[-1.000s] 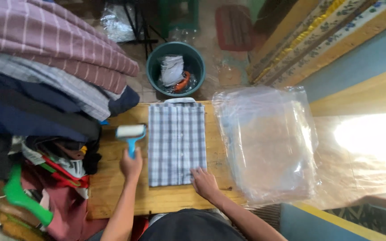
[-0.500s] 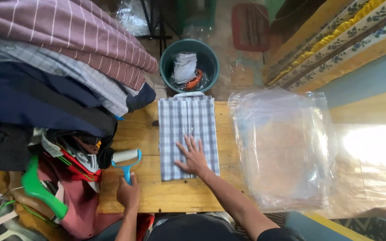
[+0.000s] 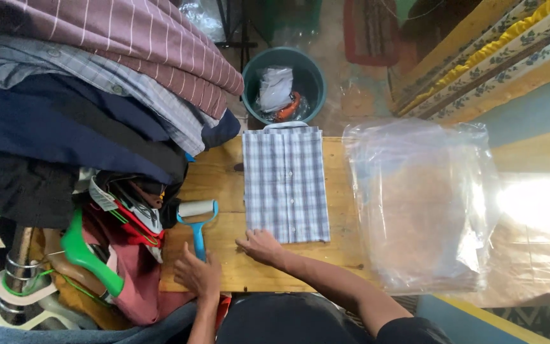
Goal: The person folds a plaid shirt on a wooden table, uses a lint roller to remove lint from the shirt, and then places the folded shirt into a clear plastic bag. The person smooths the shirt inside the bag and sets it aside.
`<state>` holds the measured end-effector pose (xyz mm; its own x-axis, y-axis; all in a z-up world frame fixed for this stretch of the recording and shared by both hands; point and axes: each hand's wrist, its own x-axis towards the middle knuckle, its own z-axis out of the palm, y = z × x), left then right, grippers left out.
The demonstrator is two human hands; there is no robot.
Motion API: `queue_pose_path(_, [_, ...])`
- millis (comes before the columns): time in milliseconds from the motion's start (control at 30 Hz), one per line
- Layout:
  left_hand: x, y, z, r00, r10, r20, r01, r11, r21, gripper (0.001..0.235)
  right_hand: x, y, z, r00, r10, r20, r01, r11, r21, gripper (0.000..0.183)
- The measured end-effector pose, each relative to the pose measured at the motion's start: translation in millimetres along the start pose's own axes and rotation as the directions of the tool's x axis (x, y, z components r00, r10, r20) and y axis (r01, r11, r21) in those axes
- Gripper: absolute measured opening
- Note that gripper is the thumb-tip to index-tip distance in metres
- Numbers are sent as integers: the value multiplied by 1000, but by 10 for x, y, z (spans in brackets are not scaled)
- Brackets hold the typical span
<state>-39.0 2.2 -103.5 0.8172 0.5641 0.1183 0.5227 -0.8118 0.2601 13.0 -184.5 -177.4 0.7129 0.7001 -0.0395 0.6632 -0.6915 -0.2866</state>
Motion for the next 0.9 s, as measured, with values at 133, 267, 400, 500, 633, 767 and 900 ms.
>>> queue_pose_path(133, [-309, -117, -105, 964, 253, -77, -262, 954, -144, 44, 70, -107, 88, 966, 125, 225, -134, 991, 26, 27])
queue_pose_path(267, [-520, -174, 31, 924, 340, 173, -250, 883, -398, 17, 146, -29, 537, 914, 277, 295, -247, 959, -138, 40])
queue_pose_path(400, [-609, 16, 132, 865, 321, 385, -158, 903, -398, 19, 266, 163, 49, 909, 189, 372, -194, 981, -23, 27])
queue_pose_path(500, [-577, 410, -48, 846, 416, 335, -272, 875, -401, 98, 404, 443, -737, 923, 261, 283, -375, 776, 507, 25])
queue_pose_path(633, [-385, 1069, -476, 838, 429, 338, -318, 886, -336, 123, 350, 638, -2383, 873, 366, 321, -455, 378, 806, 23])
queue_pose_path(767, [28, 1454, -522, 878, 440, 187, -333, 844, -420, 61, 237, 950, -3248, 828, 536, 166, -239, 70, 968, 31])
queue_pose_path(900, [829, 1822, -758, 837, 526, -147, -544, 777, -316, 26, 182, 1585, -3516, 828, 532, -179, 106, 165, 981, 33])
